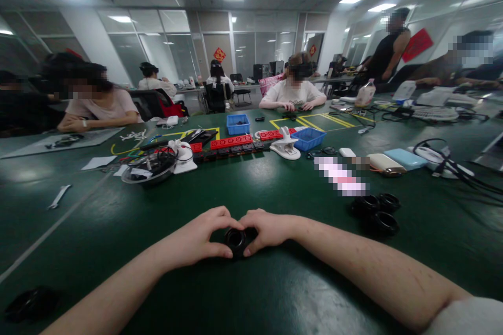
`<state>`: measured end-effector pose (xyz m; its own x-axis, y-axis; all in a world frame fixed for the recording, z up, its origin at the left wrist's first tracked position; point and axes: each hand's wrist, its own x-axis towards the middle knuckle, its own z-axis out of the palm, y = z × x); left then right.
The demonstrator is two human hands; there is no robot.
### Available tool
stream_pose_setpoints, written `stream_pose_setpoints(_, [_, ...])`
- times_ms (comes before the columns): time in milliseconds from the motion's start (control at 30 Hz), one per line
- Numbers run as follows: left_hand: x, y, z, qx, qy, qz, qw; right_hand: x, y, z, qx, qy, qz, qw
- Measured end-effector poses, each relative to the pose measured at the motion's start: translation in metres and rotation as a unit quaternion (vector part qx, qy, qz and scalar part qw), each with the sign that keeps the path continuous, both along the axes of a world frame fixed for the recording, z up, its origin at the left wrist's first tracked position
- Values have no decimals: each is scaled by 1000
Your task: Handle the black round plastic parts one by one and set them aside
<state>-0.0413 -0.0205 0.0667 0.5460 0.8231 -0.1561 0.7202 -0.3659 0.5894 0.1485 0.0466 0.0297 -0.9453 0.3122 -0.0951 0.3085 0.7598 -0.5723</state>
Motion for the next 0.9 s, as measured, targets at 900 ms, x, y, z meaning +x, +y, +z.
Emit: stream_pose_setpoints(900, [8, -16, 16, 92, 44, -50, 993, 1, -3, -3, 24, 39, -17, 999])
